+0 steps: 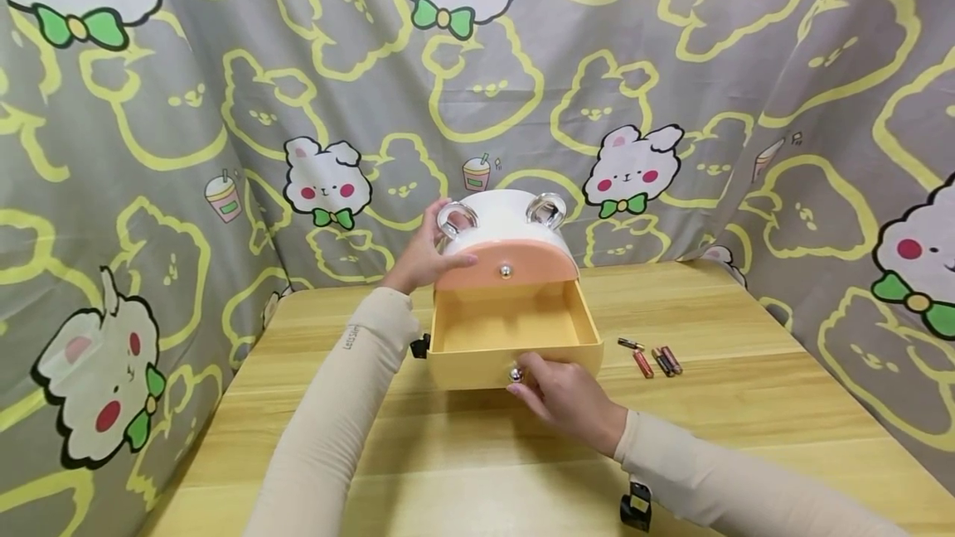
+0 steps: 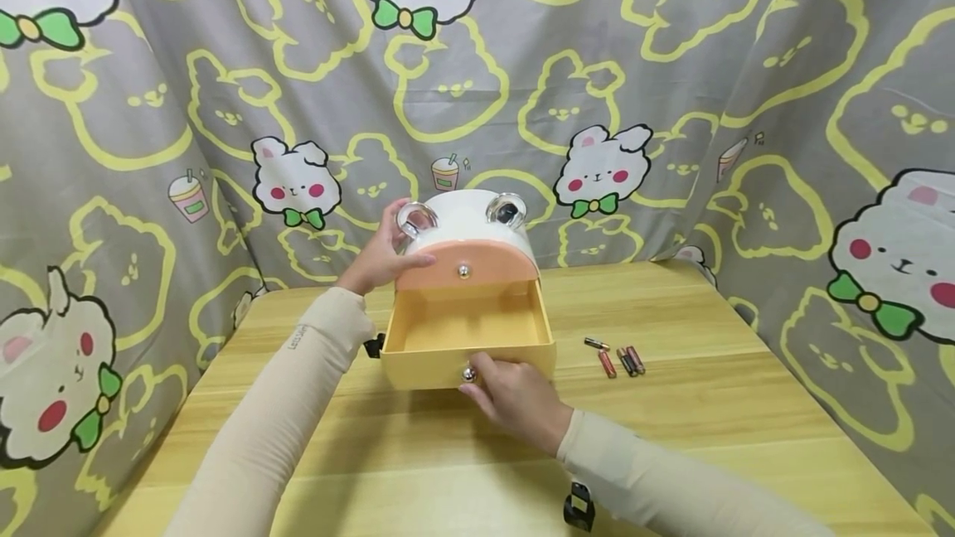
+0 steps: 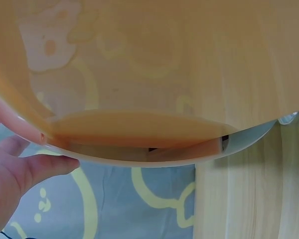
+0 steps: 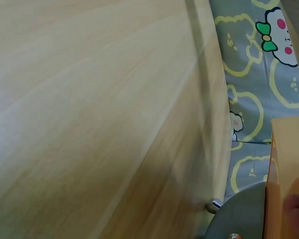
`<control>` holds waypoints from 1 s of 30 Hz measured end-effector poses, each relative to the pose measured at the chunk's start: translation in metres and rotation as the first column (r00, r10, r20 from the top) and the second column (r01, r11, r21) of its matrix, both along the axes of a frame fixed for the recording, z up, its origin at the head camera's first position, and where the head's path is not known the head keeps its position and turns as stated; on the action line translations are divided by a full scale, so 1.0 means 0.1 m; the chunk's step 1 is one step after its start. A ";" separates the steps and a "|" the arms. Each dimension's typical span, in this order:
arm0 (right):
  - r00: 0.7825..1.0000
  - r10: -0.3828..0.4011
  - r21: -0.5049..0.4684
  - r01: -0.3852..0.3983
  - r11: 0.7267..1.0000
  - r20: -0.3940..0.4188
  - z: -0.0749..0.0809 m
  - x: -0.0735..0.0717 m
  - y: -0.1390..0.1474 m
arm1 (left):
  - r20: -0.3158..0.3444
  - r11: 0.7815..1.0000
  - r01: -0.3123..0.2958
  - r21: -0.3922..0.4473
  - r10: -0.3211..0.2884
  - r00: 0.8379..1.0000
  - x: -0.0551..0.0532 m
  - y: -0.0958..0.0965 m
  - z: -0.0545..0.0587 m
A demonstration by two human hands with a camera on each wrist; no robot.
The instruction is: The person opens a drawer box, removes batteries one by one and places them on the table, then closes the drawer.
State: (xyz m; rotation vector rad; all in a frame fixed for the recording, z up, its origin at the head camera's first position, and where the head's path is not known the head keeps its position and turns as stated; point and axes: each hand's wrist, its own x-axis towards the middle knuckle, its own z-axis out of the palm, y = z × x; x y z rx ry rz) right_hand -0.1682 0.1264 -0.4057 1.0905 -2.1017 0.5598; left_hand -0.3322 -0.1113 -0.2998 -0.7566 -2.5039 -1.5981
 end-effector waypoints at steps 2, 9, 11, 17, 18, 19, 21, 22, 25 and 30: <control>1.000 0.013 -0.007 -0.013 1.000 -0.011 0.00 -0.01 -0.01 | 0.006 1.000 0.007 0.001 -0.007 1.000 0.04 0.00 0.03; 0.999 0.047 -0.026 -0.047 0.999 0.002 0.01 -0.04 0.01 | 0.005 1.000 0.010 0.004 -0.010 1.000 -0.03 -0.01 -0.02; 0.999 0.047 -0.029 -0.047 0.998 0.011 0.02 -0.05 0.02 | 0.010 1.000 0.004 -0.006 -0.004 1.000 -0.02 -0.01 -0.02; 0.999 0.046 -0.031 -0.045 0.998 0.005 0.02 -0.11 0.03 | 0.009 1.000 -0.001 -0.006 0.001 1.000 -0.01 -0.01 0.01; 0.999 0.048 -0.033 -0.048 0.998 0.002 0.02 -0.12 0.03 | 0.009 1.000 0.000 -0.008 0.000 1.000 0.00 -0.01 0.01; 0.999 0.048 -0.036 -0.048 0.998 -0.001 0.01 -0.13 0.03 | 0.010 1.000 0.001 -0.009 -0.001 1.000 0.00 -0.01 0.02; 0.999 0.046 -0.043 -0.046 0.998 -0.008 0.01 -0.15 0.03 | 0.008 1.000 0.005 -0.010 -0.005 1.000 0.00 0.00 0.02; 0.999 0.045 -0.047 -0.045 0.998 -0.009 0.01 -0.16 0.03 | 0.006 1.000 0.006 -0.011 -0.006 1.000 0.00 0.00 0.03; 0.999 0.034 -0.053 -0.034 0.998 -0.010 0.02 -0.20 0.04 | 0.005 1.000 0.006 -0.005 -0.006 1.000 0.00 0.00 0.02; 1.000 0.025 -0.052 -0.025 0.998 -0.004 0.01 -0.29 0.03 | 0.012 1.000 -0.002 -0.005 0.002 1.000 0.00 -0.01 0.00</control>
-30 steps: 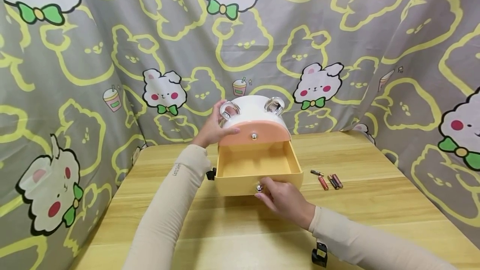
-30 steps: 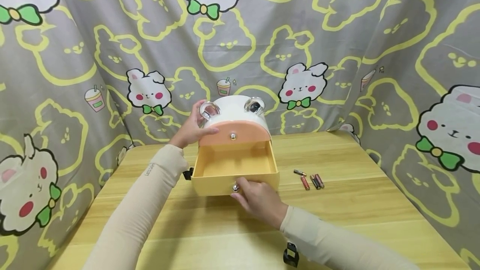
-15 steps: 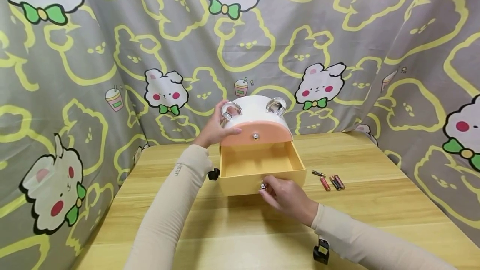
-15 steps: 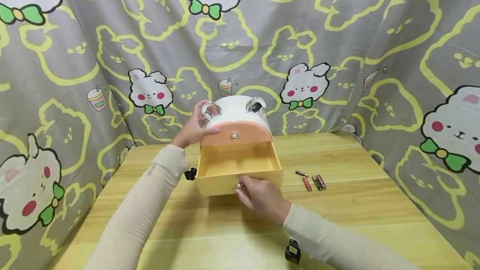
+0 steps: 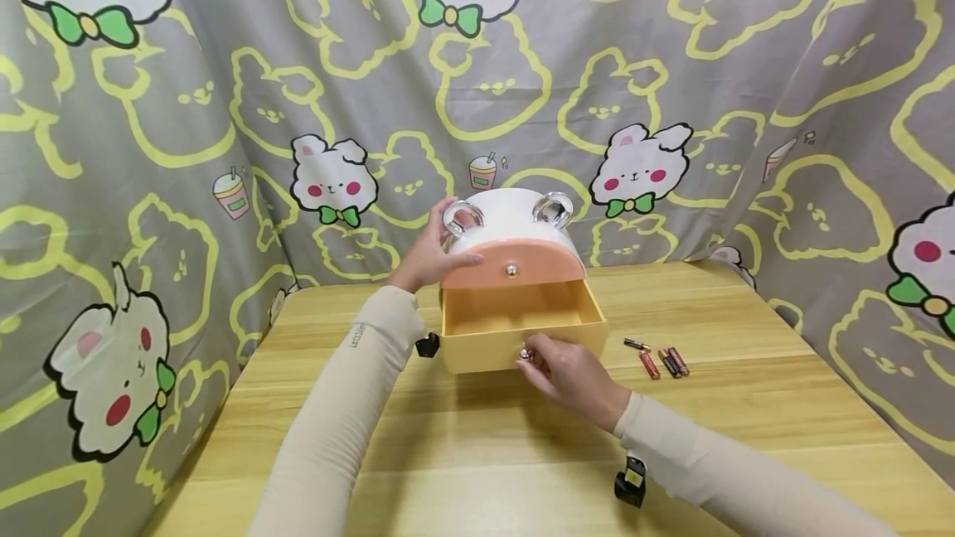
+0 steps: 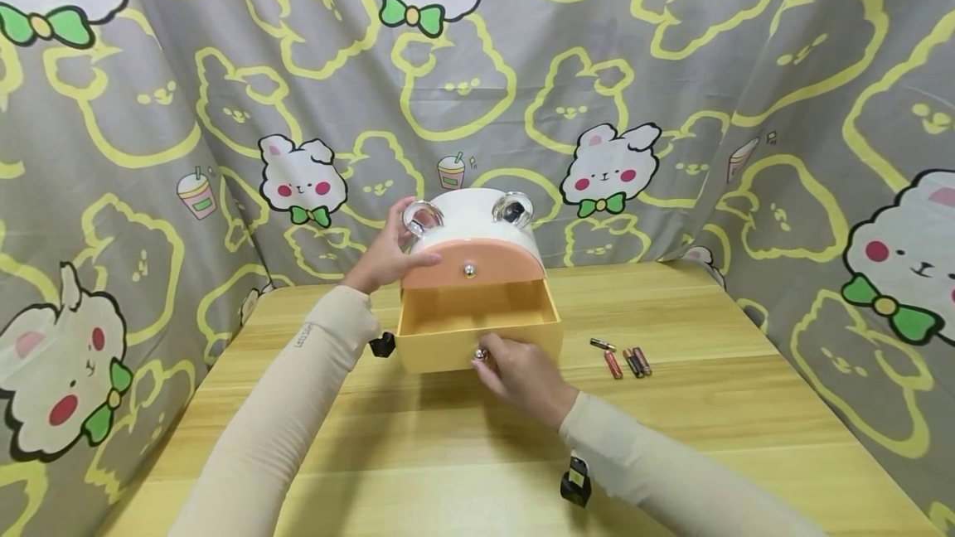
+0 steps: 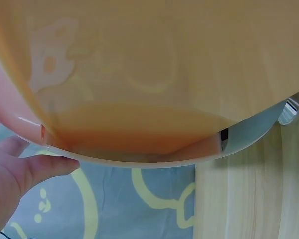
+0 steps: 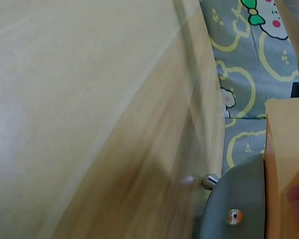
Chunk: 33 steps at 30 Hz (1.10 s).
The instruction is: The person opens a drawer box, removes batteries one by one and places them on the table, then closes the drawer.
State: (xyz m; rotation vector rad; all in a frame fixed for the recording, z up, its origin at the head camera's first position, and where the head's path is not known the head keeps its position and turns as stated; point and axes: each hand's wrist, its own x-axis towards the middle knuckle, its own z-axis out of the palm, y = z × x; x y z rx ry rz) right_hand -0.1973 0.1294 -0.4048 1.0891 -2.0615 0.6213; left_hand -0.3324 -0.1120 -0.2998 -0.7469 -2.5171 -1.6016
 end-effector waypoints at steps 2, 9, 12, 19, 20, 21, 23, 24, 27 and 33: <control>1.000 -0.003 -0.002 0.003 1.000 0.006 0.00 -0.04 -0.01 | 0.001 1.000 -0.004 -0.006 0.004 1.000 0.00 -0.01 0.00; 0.999 -0.037 0.000 0.037 0.999 0.033 -0.01 -0.15 -0.06 | -0.008 1.000 -0.011 -0.024 0.011 1.000 0.00 -0.03 -0.02; 0.998 -0.049 0.002 0.049 0.999 0.027 -0.01 -0.22 -0.07 | -0.011 1.000 -0.008 -0.026 0.008 1.000 0.00 -0.03 -0.02; 0.997 -0.075 -0.001 0.075 0.997 0.011 -0.02 -0.38 -0.06 | -0.003 1.000 -0.007 -0.022 0.007 1.000 0.00 -0.01 -0.02; 0.997 -0.076 -0.003 0.076 0.997 0.012 -0.02 -0.41 -0.05 | -0.002 1.000 -0.005 -0.021 0.005 1.000 0.00 -0.01 -0.01; 0.997 -0.077 -0.006 0.077 0.997 0.012 -0.03 -0.43 -0.05 | -0.002 1.000 -0.004 -0.019 0.003 1.000 0.00 0.00 -0.02; 0.997 -0.076 -0.009 0.076 0.997 0.014 -0.03 -0.47 -0.05 | -0.002 1.000 0.002 -0.018 -0.002 1.000 -0.01 -0.01 -0.02; 0.997 -0.075 -0.008 0.075 0.997 0.017 -0.04 -0.49 -0.05 | -0.001 1.000 0.003 -0.018 -0.003 1.000 -0.01 -0.01 -0.01; 0.997 -0.071 -0.005 0.071 0.997 0.031 -0.04 -0.55 -0.06 | -0.008 1.000 0.007 -0.018 -0.008 1.000 -0.01 -0.02 0.00; 0.995 -0.076 0.001 0.076 0.997 0.068 -0.02 -0.65 -0.07 | -0.022 1.000 0.002 -0.018 -0.002 1.000 -0.02 -0.03 0.00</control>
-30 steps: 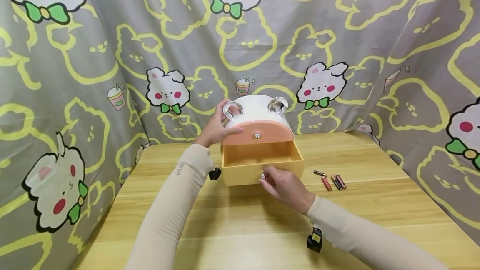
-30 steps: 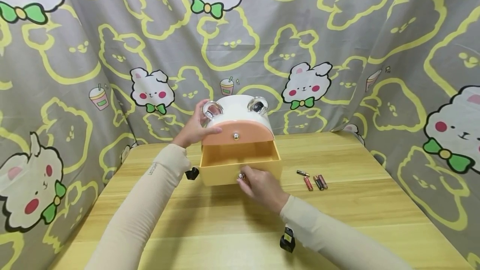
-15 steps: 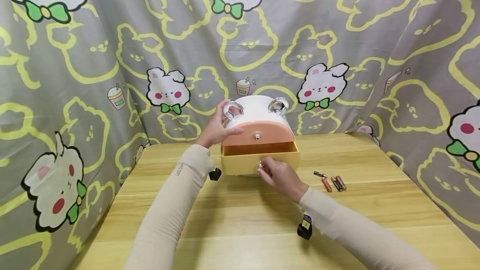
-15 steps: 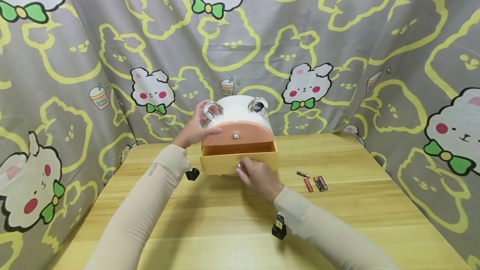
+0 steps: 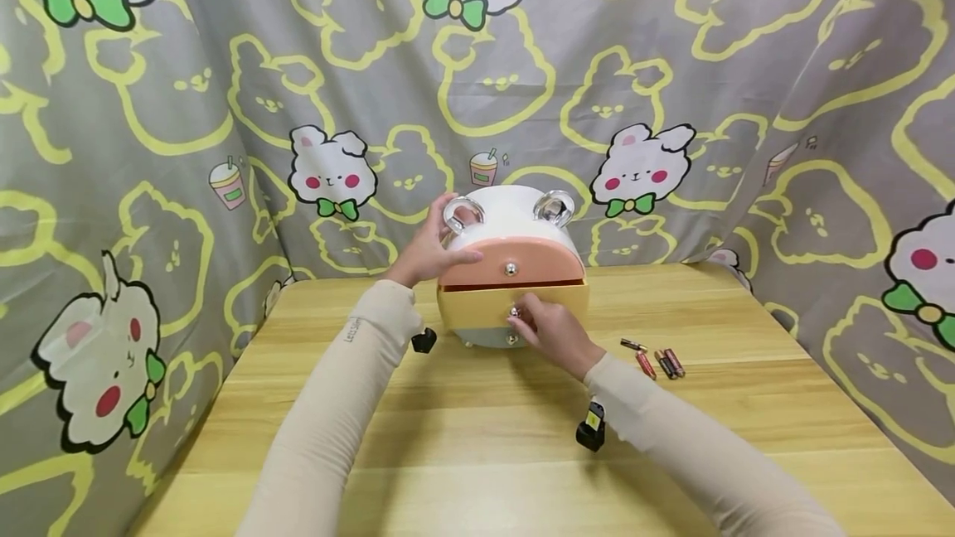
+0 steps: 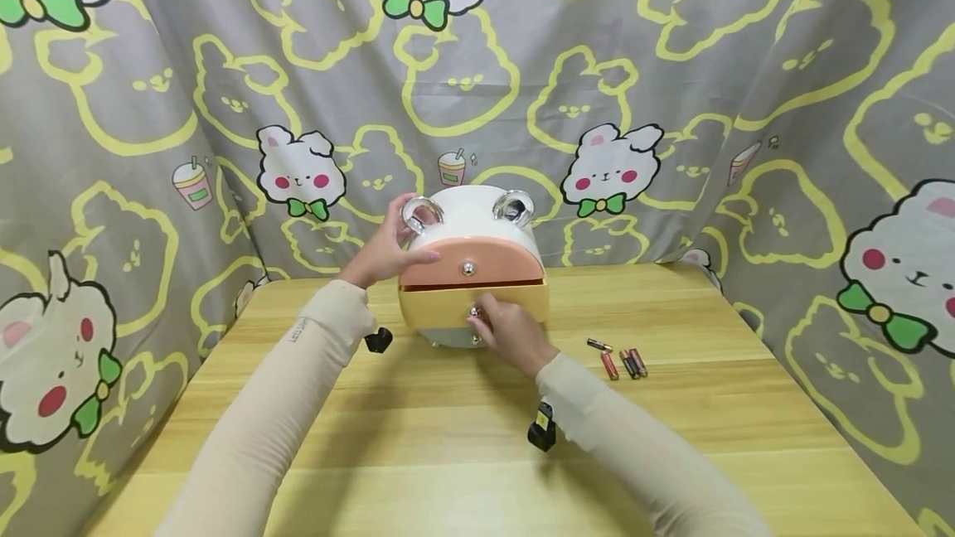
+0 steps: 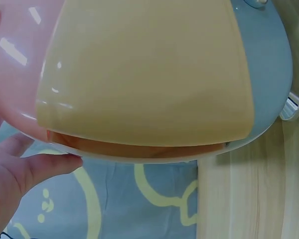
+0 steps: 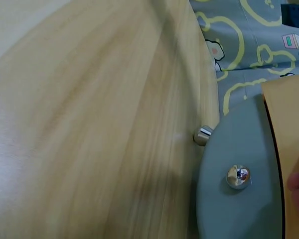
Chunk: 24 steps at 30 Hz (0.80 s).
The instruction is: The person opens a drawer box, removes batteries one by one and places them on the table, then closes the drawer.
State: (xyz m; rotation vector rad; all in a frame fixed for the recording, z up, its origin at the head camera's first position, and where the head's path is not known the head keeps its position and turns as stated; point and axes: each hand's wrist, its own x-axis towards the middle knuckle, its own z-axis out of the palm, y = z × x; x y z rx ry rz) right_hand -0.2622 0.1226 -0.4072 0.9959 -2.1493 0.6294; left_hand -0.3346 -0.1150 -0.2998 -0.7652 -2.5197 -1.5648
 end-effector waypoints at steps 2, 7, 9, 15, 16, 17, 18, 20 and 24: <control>1.000 -0.009 0.001 0.009 1.000 0.009 0.00 -0.03 0.00 | 0.000 1.000 -0.003 -0.007 0.003 1.000 0.01 0.01 0.01; 0.999 -0.014 -0.011 0.014 1.000 0.038 0.00 -0.09 0.00 | 0.001 1.000 -0.024 -0.020 0.024 1.000 0.06 0.03 0.06; 0.998 -0.016 -0.026 0.018 1.000 0.055 0.00 -0.10 0.00 | -0.003 0.999 -0.029 -0.024 0.029 1.000 0.05 0.04 0.06; 0.992 -0.038 -0.070 0.047 0.996 0.120 -0.04 -0.07 0.03 | -0.075 0.995 -0.078 -0.058 0.073 0.994 0.01 0.08 0.05; 0.992 -0.042 -0.067 0.051 0.996 0.123 -0.06 -0.06 0.05 | -0.093 0.994 -0.088 -0.067 0.082 0.992 0.01 0.09 0.06; 0.992 -0.045 -0.060 0.052 0.997 0.121 -0.08 -0.05 0.06 | -0.106 0.992 -0.100 -0.073 0.092 0.990 0.01 0.10 0.07; 0.993 -0.045 -0.044 0.051 0.998 0.112 -0.10 -0.04 0.08 | -0.116 0.991 -0.110 -0.078 0.100 0.988 0.02 0.11 0.07; 0.994 -0.044 0.004 0.043 0.999 0.096 -0.15 -0.03 0.12 | -0.123 0.990 -0.122 -0.076 0.112 0.986 0.02 0.12 0.08; 0.992 -0.024 0.117 0.009 0.993 0.123 -0.28 -0.01 0.17 | -0.125 0.988 -0.141 -0.058 0.133 0.983 0.03 0.14 0.08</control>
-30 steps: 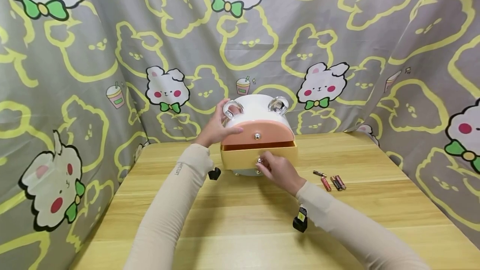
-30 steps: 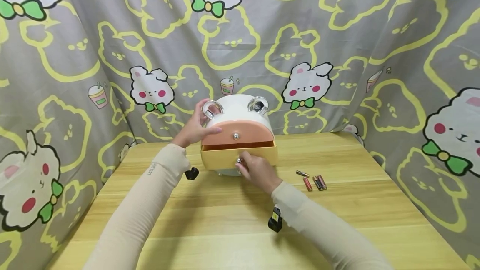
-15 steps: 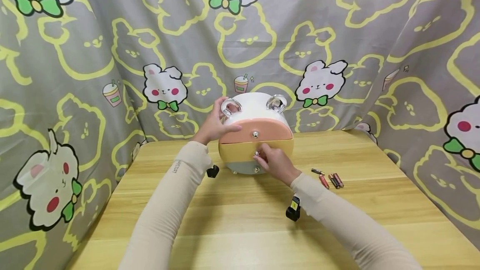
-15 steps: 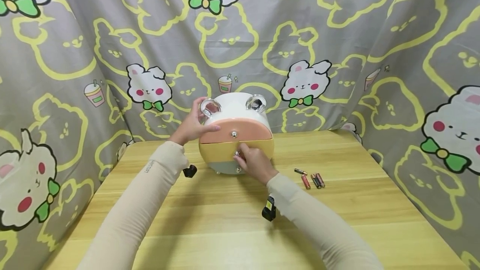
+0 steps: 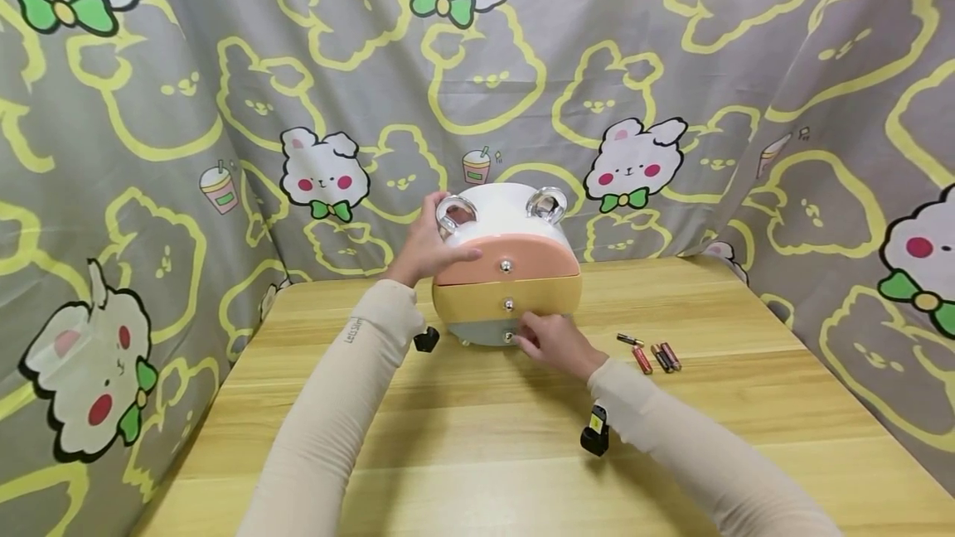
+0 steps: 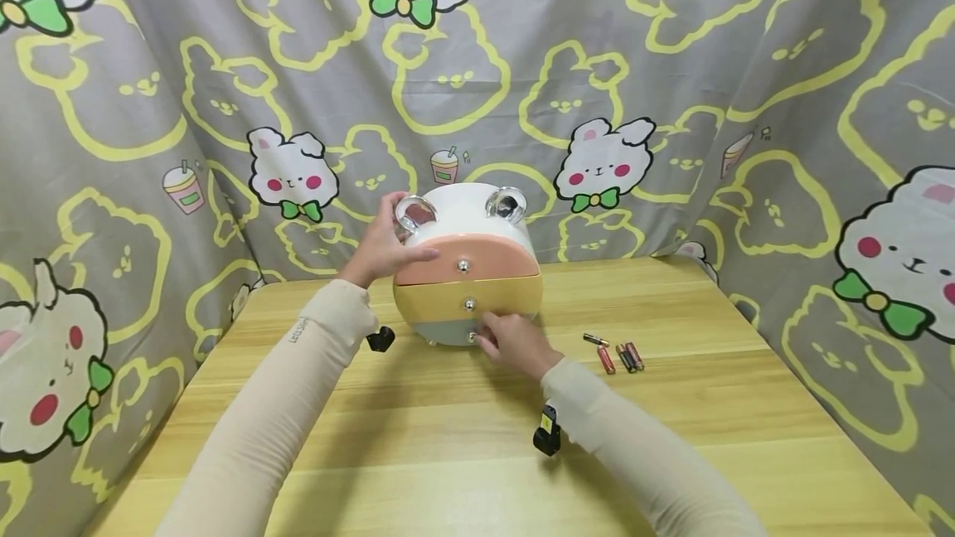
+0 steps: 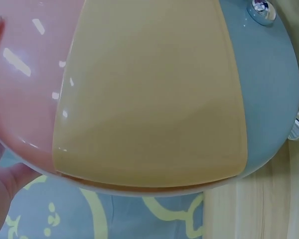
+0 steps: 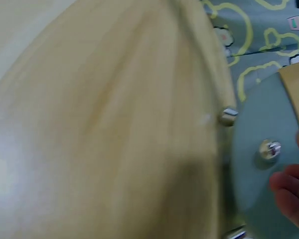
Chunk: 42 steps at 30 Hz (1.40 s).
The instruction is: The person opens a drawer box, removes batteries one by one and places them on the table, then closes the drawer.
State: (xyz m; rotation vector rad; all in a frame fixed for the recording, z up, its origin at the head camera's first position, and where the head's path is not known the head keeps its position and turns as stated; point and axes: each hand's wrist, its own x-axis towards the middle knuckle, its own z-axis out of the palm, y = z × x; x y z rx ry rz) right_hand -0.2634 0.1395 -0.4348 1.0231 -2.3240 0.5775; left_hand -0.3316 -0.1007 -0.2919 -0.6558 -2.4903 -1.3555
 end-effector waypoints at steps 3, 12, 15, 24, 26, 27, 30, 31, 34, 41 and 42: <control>0.998 0.005 0.064 -0.009 0.998 0.069 -0.08 0.00 0.01 | -0.019 1.000 -0.008 -0.006 0.008 1.000 -0.01 0.00 0.01; 0.990 -0.015 0.119 -0.001 0.993 0.139 -0.17 -0.01 -0.05 | -0.083 0.994 -0.037 -0.100 0.029 0.996 -0.02 0.04 0.03; 0.992 -0.001 0.109 -0.013 0.994 0.124 -0.19 -0.04 -0.07 | -0.111 0.992 -0.053 -0.114 0.040 0.993 -0.03 0.08 0.03; 0.995 0.033 0.046 -0.038 0.998 0.095 -0.20 -0.12 -0.12 | -0.055 0.995 -0.024 -0.095 0.019 0.998 -0.03 0.08 0.06; 0.995 0.029 0.034 -0.032 0.999 0.095 -0.20 -0.12 -0.12 | -0.034 0.995 -0.016 -0.098 0.013 0.999 -0.03 0.08 0.07; 0.995 0.025 0.032 -0.028 0.999 0.095 -0.20 -0.12 -0.12 | -0.028 0.995 -0.013 -0.099 0.011 1.000 -0.03 0.08 0.07; 0.995 0.008 0.036 -0.012 0.999 0.098 -0.19 -0.10 -0.12 | -0.013 0.996 -0.007 -0.087 0.005 1.000 -0.03 0.08 0.07; 0.995 0.002 0.038 -0.006 0.999 0.099 -0.19 -0.10 -0.13 | -0.009 0.997 -0.006 -0.083 0.005 1.000 -0.03 0.08 0.07; 0.995 -0.020 0.042 0.016 0.999 0.094 -0.19 -0.08 -0.14 | 0.000 0.997 -0.002 -0.075 0.003 1.000 -0.03 0.07 0.07; 0.995 -0.043 0.029 0.040 0.999 0.093 -0.21 0.00 -0.15 | -0.004 0.996 -0.010 -0.091 0.010 1.000 -0.05 0.08 0.06; 0.995 -0.041 0.025 0.038 0.999 0.087 -0.21 0.02 -0.15 | -0.003 0.996 -0.010 -0.090 0.010 1.000 -0.05 0.08 0.05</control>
